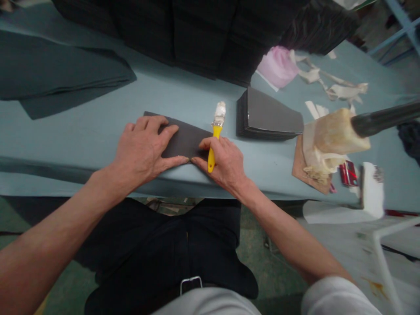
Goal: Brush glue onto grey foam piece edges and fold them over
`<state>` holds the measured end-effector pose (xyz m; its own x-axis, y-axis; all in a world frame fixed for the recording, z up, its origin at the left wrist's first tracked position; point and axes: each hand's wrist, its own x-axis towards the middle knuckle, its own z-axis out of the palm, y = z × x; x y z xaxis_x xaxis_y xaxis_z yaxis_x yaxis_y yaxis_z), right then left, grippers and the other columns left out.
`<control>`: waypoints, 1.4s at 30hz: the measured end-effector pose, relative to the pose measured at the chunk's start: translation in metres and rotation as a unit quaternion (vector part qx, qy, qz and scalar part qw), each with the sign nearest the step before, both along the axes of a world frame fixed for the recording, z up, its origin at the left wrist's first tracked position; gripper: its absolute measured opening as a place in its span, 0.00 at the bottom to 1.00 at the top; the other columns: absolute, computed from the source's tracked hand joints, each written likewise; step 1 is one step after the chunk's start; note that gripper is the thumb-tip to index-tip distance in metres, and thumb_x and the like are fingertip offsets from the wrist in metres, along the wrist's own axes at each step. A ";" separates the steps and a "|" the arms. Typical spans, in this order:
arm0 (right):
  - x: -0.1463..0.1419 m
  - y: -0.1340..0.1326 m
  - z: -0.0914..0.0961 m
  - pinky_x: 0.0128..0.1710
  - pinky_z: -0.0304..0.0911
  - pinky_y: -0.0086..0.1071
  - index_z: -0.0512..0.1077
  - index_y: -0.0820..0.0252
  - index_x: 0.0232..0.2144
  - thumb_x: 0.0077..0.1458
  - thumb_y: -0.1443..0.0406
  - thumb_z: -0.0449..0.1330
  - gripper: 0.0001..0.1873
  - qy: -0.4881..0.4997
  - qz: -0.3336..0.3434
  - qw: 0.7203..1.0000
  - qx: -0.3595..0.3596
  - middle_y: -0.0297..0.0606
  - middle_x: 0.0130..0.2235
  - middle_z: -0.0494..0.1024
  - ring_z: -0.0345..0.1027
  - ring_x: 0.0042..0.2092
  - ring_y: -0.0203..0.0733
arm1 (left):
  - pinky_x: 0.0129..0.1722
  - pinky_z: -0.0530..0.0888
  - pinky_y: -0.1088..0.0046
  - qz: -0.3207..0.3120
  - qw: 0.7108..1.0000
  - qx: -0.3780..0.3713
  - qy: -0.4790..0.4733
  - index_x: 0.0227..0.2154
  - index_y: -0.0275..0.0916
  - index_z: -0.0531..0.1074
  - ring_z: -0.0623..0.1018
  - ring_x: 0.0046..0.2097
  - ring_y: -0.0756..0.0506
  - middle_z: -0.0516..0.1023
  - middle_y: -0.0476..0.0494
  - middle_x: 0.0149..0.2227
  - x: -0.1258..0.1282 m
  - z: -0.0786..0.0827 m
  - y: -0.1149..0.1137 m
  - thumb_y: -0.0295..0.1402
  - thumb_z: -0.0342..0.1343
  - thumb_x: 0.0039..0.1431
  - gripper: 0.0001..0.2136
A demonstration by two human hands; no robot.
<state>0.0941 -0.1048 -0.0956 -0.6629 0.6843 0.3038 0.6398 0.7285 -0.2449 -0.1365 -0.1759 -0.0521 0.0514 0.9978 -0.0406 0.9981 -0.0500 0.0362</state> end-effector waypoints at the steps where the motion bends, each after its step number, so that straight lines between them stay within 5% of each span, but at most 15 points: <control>1: 0.000 0.000 0.001 0.45 0.62 0.41 0.75 0.54 0.48 0.74 0.45 0.60 0.20 -0.003 -0.001 1.000 -0.006 0.42 0.44 0.84 0.74 0.46 0.52 | 0.63 0.74 0.40 -0.002 1.000 0.004 0.001 0.70 0.37 0.67 0.70 0.68 0.21 0.69 0.25 0.71 -0.002 -0.001 0.000 0.57 0.53 0.73 0.34; 10: -0.006 0.002 0.008 0.43 0.62 0.41 0.74 0.54 0.50 0.69 0.39 0.62 0.27 -0.034 -0.033 0.998 -0.033 0.42 0.45 0.85 0.76 0.45 0.52 | 0.63 0.74 0.40 -0.017 1.000 -0.011 -0.016 0.72 0.40 0.66 0.71 0.68 0.21 0.68 0.26 0.72 -0.012 -0.006 0.004 0.54 0.56 0.72 0.33; 19: -0.006 0.003 0.009 0.45 0.65 0.42 0.76 0.53 0.49 0.72 0.41 0.61 0.24 -0.027 0.004 0.999 0.022 0.44 0.44 0.86 0.76 0.46 0.53 | 0.63 0.75 0.40 -0.015 1.000 0.001 -0.018 0.72 0.44 0.67 0.72 0.68 0.22 0.69 0.29 0.72 -0.012 -0.008 0.002 0.55 0.55 0.71 0.33; 26: -0.005 0.022 0.010 0.58 0.70 0.46 0.75 0.55 0.53 0.72 0.46 0.63 0.21 -0.020 0.131 0.991 -0.014 0.51 0.66 0.81 0.77 0.57 0.55 | 0.64 0.74 0.39 -0.008 0.998 0.011 -0.054 0.71 0.48 0.68 0.71 0.68 0.21 0.69 0.31 0.72 -0.014 -0.012 0.002 0.55 0.56 0.70 0.32; 42: 0.005 0.020 0.003 0.63 0.71 0.50 0.75 0.54 0.53 0.72 0.46 0.63 0.21 0.009 0.118 0.992 -0.053 0.53 0.69 0.78 0.76 0.64 0.56 | 0.66 0.72 0.36 -0.011 0.997 -0.007 -0.075 0.71 0.45 0.68 0.70 0.69 0.19 0.68 0.31 0.73 -0.017 -0.006 0.001 0.56 0.54 0.71 0.32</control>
<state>0.0990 -0.0851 -0.0928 -0.8028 0.5405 0.2517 0.4499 0.8261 -0.3392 -0.1533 -0.1745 -0.0585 0.0796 0.9958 -0.0457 0.9801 -0.0698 0.1860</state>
